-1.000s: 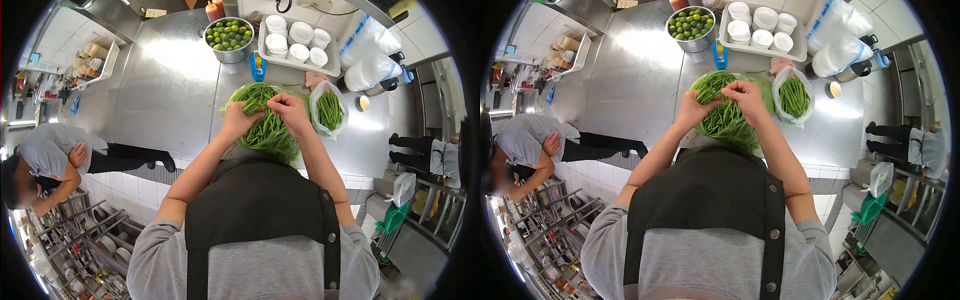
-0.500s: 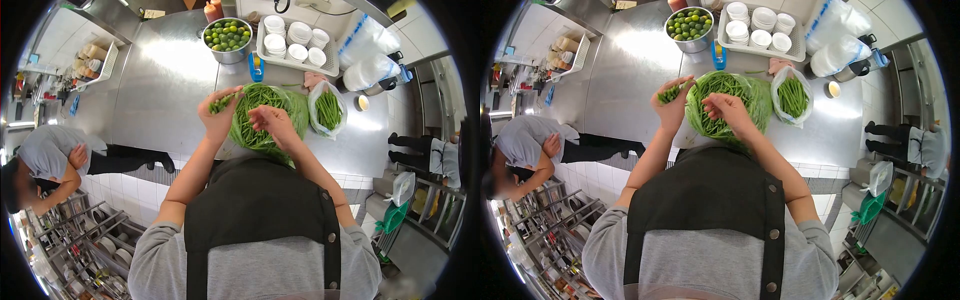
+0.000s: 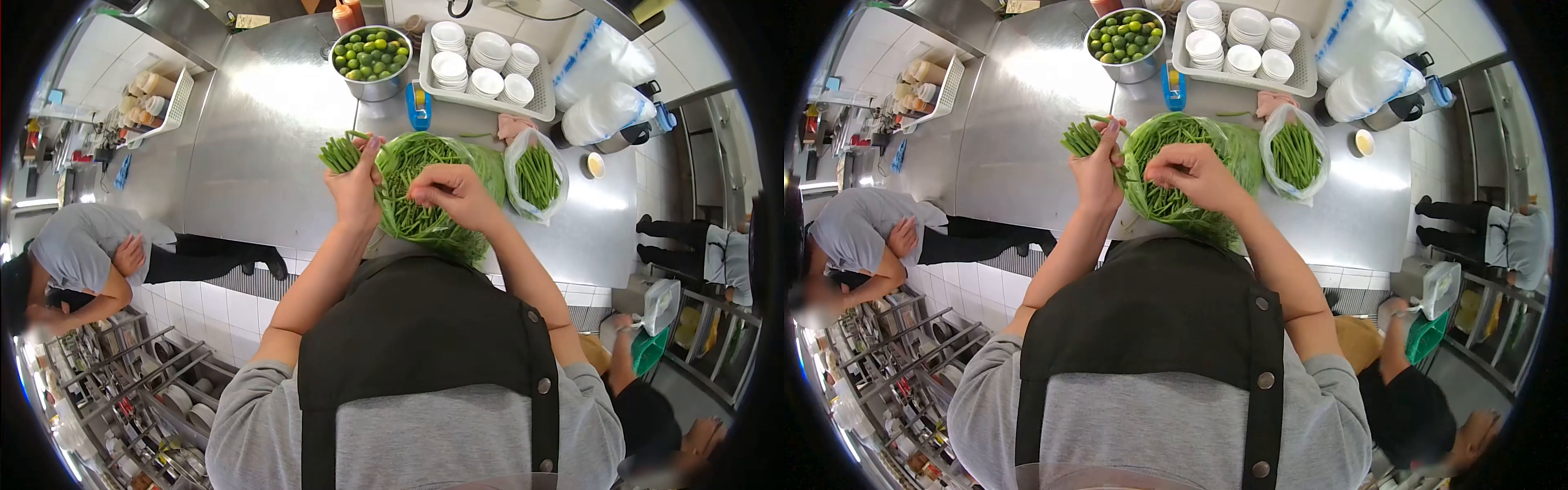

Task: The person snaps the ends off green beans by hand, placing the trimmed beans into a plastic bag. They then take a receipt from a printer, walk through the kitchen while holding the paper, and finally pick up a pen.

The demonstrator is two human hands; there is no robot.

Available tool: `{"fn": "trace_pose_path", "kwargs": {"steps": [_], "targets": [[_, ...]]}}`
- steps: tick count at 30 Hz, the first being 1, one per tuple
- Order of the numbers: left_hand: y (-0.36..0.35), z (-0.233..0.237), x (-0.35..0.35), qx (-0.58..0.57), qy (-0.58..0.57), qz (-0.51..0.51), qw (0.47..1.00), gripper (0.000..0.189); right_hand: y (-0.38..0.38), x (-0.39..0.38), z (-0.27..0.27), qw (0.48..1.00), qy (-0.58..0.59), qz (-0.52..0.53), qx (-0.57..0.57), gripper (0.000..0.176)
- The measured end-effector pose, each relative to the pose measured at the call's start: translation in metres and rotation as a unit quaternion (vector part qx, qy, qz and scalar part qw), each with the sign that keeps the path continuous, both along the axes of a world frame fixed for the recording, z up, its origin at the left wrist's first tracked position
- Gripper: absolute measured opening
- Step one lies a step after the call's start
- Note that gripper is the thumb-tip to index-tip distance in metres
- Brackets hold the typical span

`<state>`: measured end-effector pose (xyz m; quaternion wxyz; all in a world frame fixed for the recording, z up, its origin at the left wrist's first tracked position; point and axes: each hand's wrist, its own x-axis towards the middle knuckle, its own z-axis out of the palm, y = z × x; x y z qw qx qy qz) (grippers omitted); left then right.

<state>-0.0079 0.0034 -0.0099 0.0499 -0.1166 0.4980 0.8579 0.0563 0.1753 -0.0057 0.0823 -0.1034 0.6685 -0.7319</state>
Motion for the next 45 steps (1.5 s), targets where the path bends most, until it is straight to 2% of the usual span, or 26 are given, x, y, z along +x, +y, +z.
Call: {"fn": "trace_pose_path", "kwargs": {"steps": [3, 5, 8, 9, 11, 12, 15, 18, 21, 22, 24, 27, 28, 30, 31, 33, 34, 36, 37, 40, 42, 45], "targets": [[-0.013, -0.010, -0.021, 0.045, -0.059, 0.004, 0.997, 0.015, 0.009, 0.001, 0.002, 0.995, -0.058, 0.080, 0.006, 0.009], [-0.027, -0.015, -0.030, 0.074, -0.059, -0.041, 0.995, 0.016, 0.021, -0.008, -0.013, 0.986, 0.022, 0.019, 0.162, 0.015], [-0.039, -0.019, -0.038, 0.124, -0.122, -0.077, 0.982, 0.014, 0.037, -0.016, -0.042, 0.928, 0.075, -0.032, 0.363, 0.023], [-0.038, -0.018, -0.036, 0.104, -0.116, -0.086, 0.984, 0.013, 0.038, -0.017, -0.048, 0.902, 0.083, -0.042, 0.422, 0.025], [-0.032, -0.016, -0.026, 0.064, -0.106, -0.102, 0.987, 0.011, 0.032, -0.018, -0.061, 0.896, 0.094, -0.046, 0.431, 0.022], [-0.029, -0.014, -0.020, 0.038, -0.113, -0.114, 0.986, 0.016, 0.029, -0.017, -0.065, 0.893, 0.098, -0.049, 0.436, 0.021], [-0.024, -0.036, -0.010, -0.007, -0.131, -0.225, 0.966, 0.018, 0.020, -0.021, -0.070, 0.880, 0.087, -0.036, 0.466, 0.013], [-0.015, -0.043, -0.005, -0.181, -0.047, -0.313, 0.931, 0.021, 0.019, -0.023, -0.053, 0.909, 0.083, -0.067, 0.402, 0.012], [-0.007, -0.055, 0.001, -0.312, 0.008, -0.302, 0.901, 0.024, 0.021, -0.026, -0.037, 0.922, 0.076, -0.087, 0.369, 0.013], [-0.004, -0.054, 0.002, -0.305, 0.031, -0.292, 0.906, 0.018, 0.021, -0.025, -0.031, 0.916, 0.103, -0.103, 0.373, 0.014], [0.000, -0.054, -0.003, -0.303, 0.047, -0.295, 0.905, 0.022, 0.021, -0.023, -0.020, 0.902, 0.157, -0.134, 0.380, 0.015], [0.001, -0.055, -0.008, -0.305, 0.075, -0.314, 0.896, 0.024, 0.029, -0.022, -0.015, 0.966, 0.066, -0.059, 0.242, 0.019], [0.000, -0.055, -0.009, -0.307, 0.084, -0.323, 0.891, 0.023, 0.029, -0.021, -0.014, 0.985, 0.023, -0.065, 0.156, 0.021], [-0.002, -0.047, -0.008, -0.286, 0.070, -0.320, 0.901, 0.021, 0.029, -0.018, -0.014, 0.995, -0.065, -0.075, -0.017, 0.025], [-0.002, -0.042, -0.008, -0.275, 0.063, -0.318, 0.905, 0.019, 0.033, -0.019, -0.017, 0.994, -0.086, -0.067, 0.031, 0.026], [-0.005, -0.038, -0.014, -0.105, 0.011, -0.277, 0.955, 0.017, 0.041, -0.020, -0.030, 0.982, -0.129, -0.055, 0.127, 0.026], [-0.007, -0.037, -0.018, -0.017, -0.016, -0.253, 0.967, 0.016, 0.040, -0.017, -0.036, 0.977, -0.139, -0.029, 0.160, 0.025], [-0.012, -0.040, -0.025, 0.079, -0.041, -0.228, 0.970, 0.016, 0.033, -0.012, -0.044, 0.961, -0.158, 0.024, 0.225, 0.023], [-0.016, -0.041, -0.027, 0.127, -0.054, -0.214, 0.967, 0.015, 0.023, -0.007, -0.037, 0.969, -0.107, -0.010, 0.223, 0.021], [-0.020, -0.040, -0.028, 0.160, -0.062, -0.210, 0.963, 0.012, -0.006, -0.002, -0.016, 0.971, 0.005, -0.086, 0.221, 0.018], [-0.021, -0.039, -0.029, 0.174, -0.067, -0.202, 0.961, 0.012, -0.014, -0.005, -0.012, 0.968, 0.023, -0.107, 0.228, 0.021], [-0.021, -0.038, -0.028, 0.174, -0.070, -0.191, 0.964, 0.013, -0.019, -0.012, -0.019, 0.960, 0.098, -0.128, 0.227, 0.014]]}}
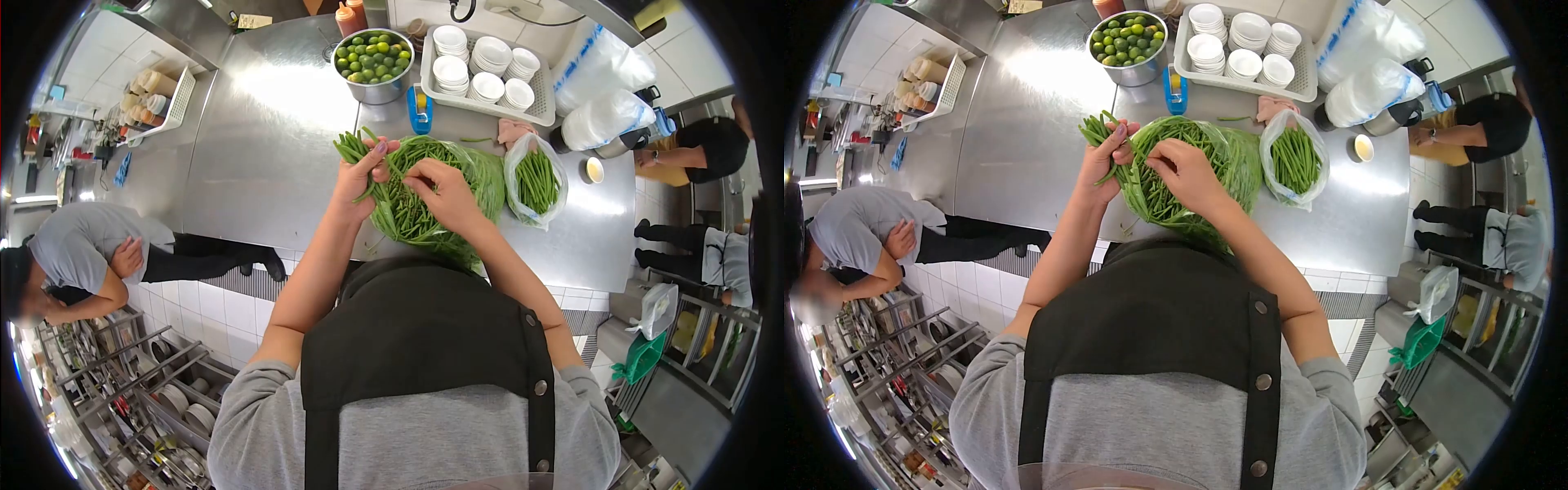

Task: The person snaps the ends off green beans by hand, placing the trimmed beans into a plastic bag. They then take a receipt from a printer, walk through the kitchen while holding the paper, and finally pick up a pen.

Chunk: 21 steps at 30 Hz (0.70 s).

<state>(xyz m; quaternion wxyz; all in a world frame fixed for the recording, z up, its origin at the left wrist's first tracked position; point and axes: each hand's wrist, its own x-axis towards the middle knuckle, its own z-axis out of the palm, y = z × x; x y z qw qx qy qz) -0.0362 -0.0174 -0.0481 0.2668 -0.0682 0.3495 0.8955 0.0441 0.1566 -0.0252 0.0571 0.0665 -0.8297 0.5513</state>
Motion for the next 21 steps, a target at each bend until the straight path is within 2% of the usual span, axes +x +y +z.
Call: {"fn": "trace_pose_path", "kwargs": {"steps": [3, 6, 9, 12, 13, 16, 17, 19, 21], "targets": [[-0.001, 0.002, 0.000, -0.020, -0.011, 0.020, 1.000, 0.015, -0.005, 0.001, 0.011, 0.998, 0.043, -0.004, -0.054, 0.009], [-0.008, -0.008, -0.003, -0.027, -0.040, 0.040, 0.998, 0.018, -0.007, 0.003, 0.019, 0.975, -0.017, 0.030, -0.217, 0.011], [-0.020, -0.019, -0.006, -0.002, -0.091, 0.065, 0.994, 0.021, 0.005, -0.004, 0.012, 0.995, -0.068, 0.061, -0.047, 0.012], [-0.029, -0.026, -0.007, 0.025, -0.124, 0.066, 0.990, 0.022, 0.011, -0.007, -0.031, 0.984, -0.085, 0.055, 0.145, 0.021], [-0.030, -0.026, -0.005, 0.049, -0.117, 0.054, 0.990, 0.020, 0.008, -0.009, -0.045, 0.984, -0.049, 0.049, 0.167, 0.022], [-0.037, -0.028, -0.001, -0.024, -0.109, 0.002, 0.994, 0.017, -0.013, -0.020, -0.068, 0.977, 0.034, 0.024, 0.211, 0.022], [-0.037, -0.024, 0.003, -0.129, -0.083, -0.046, 0.987, 0.018, -0.021, -0.024, -0.071, 0.976, 0.045, 0.012, 0.212, 0.020], [-0.029, 0.004, 0.013, -0.332, -0.028, -0.139, 0.933, 0.020, -0.029, -0.031, -0.073, 0.971, 0.039, 0.019, 0.235, 0.017], [-0.026, -0.002, 0.020, -0.354, -0.011, -0.134, 0.926, 0.022, -0.030, -0.040, -0.074, 0.959, 0.007, 0.056, 0.278, 0.013]]}}
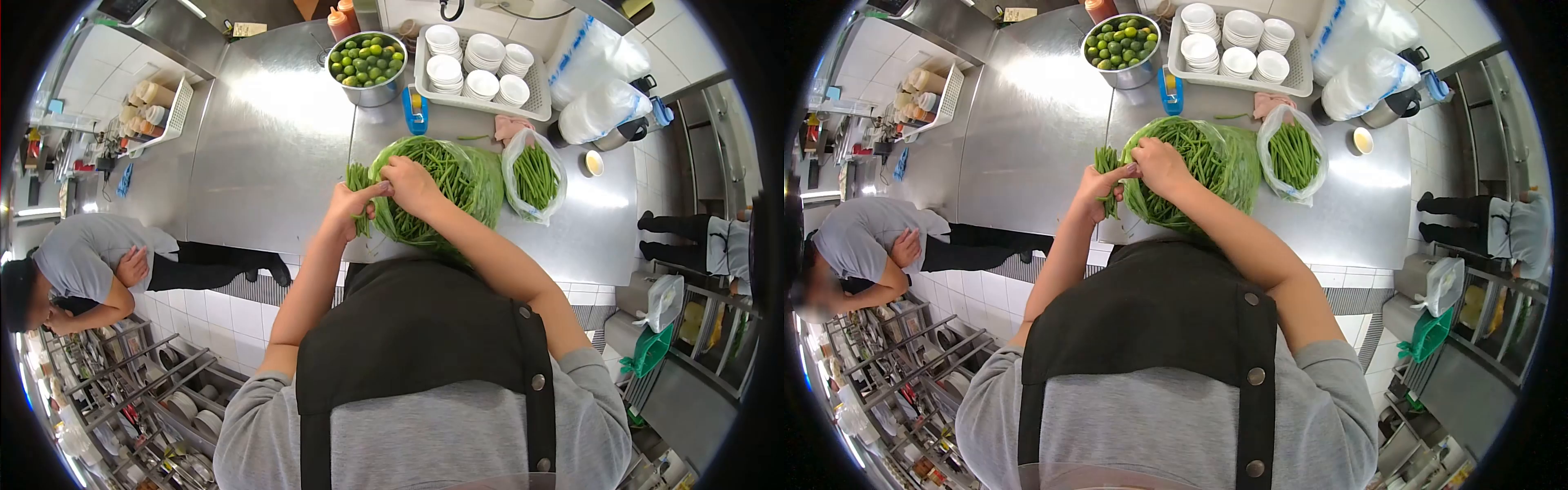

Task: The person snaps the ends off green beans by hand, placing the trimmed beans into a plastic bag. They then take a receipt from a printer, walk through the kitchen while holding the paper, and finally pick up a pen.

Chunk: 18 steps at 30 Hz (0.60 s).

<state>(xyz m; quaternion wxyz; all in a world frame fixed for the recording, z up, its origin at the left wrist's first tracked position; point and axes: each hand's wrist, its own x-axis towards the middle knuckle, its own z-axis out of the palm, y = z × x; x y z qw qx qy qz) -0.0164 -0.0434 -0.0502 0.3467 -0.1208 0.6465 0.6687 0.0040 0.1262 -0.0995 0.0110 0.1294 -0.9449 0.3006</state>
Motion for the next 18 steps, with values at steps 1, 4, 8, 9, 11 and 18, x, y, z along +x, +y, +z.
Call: {"fn": "trace_pose_path", "kwargs": {"steps": [1, 4, 8, 9, 11, 18], "targets": [[0.000, -0.002, 0.002, -0.011, 0.011, -0.001, 1.000, 0.022, 0.000, -0.002, -0.004, 1.000, 0.003, -0.014, -0.018, 0.012], [-0.002, -0.007, -0.001, 0.000, 0.069, 0.050, 0.996, 0.020, 0.006, -0.007, -0.003, 0.994, 0.017, -0.044, -0.094, 0.011], [0.004, 0.005, -0.006, 0.002, 0.171, 0.048, 0.984, 0.020, 0.026, -0.004, 0.044, 0.973, -0.016, -0.053, -0.225, 0.013], [0.007, 0.013, -0.006, 0.000, 0.177, 0.027, 0.984, 0.019, 0.030, -0.002, 0.056, 0.966, -0.039, -0.057, -0.249, 0.013], [0.017, 0.026, -0.007, -0.002, 0.191, -0.022, 0.981, 0.018, 0.036, 0.000, 0.060, 0.944, -0.054, -0.068, -0.318, 0.014], [0.043, 0.036, -0.002, 0.071, 0.176, -0.047, 0.981, 0.015, 0.057, 0.006, 0.058, 0.808, -0.118, -0.147, -0.559, 0.013]]}}
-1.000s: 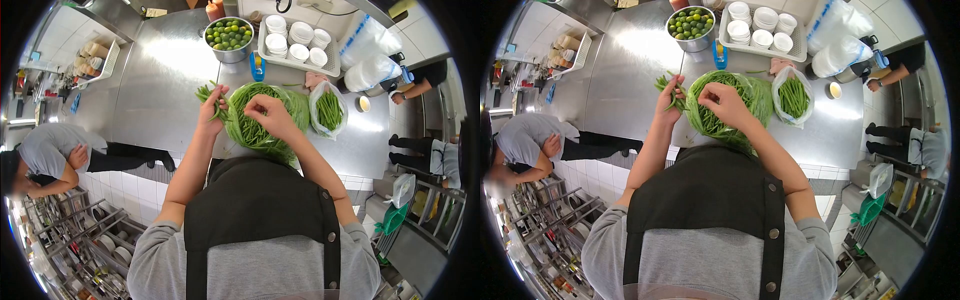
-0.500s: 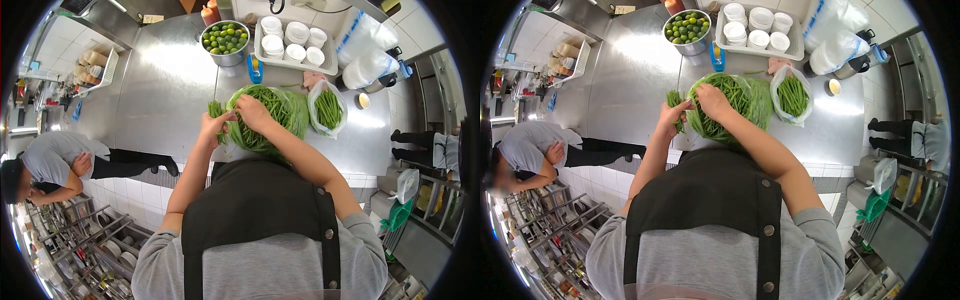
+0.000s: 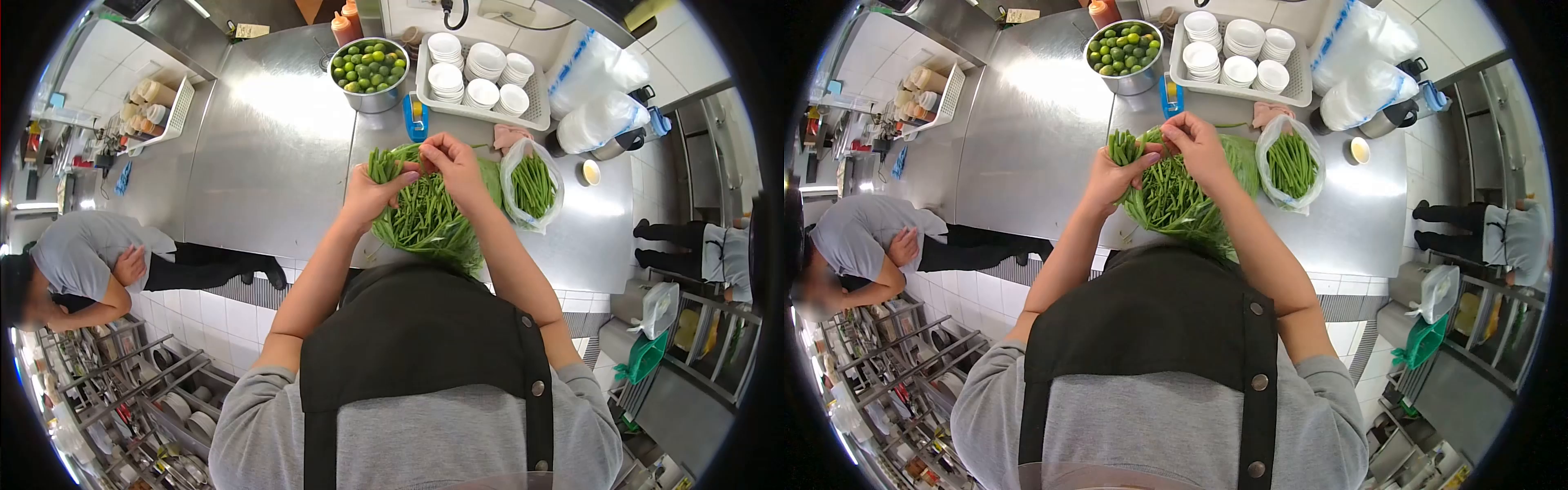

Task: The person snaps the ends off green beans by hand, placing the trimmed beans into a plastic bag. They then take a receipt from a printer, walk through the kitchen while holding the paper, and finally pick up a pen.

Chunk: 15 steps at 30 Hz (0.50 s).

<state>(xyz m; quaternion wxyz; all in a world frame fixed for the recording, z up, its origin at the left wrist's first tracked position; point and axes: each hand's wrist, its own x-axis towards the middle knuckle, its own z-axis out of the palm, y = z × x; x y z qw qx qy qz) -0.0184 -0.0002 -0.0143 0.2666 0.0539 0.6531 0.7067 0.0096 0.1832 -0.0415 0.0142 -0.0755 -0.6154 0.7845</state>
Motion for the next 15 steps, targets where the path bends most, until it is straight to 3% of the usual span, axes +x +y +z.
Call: {"fn": "trace_pose_path", "kwargs": {"steps": [4, 10, 15], "targets": [[0.006, -0.003, 0.004, -0.025, 0.012, -0.002, 1.000, 0.017, 0.003, 0.009, 0.002, 0.991, -0.033, -0.025, -0.129, 0.013], [0.008, -0.006, 0.006, -0.005, -0.010, -0.005, 1.000, 0.017, 0.003, 0.016, 0.018, 0.976, -0.069, -0.038, -0.201, 0.014], [0.005, -0.008, 0.006, -0.017, -0.004, -0.014, 1.000, 0.014, 0.006, 0.015, 0.013, 0.999, -0.036, -0.011, 0.017, 0.013]]}}
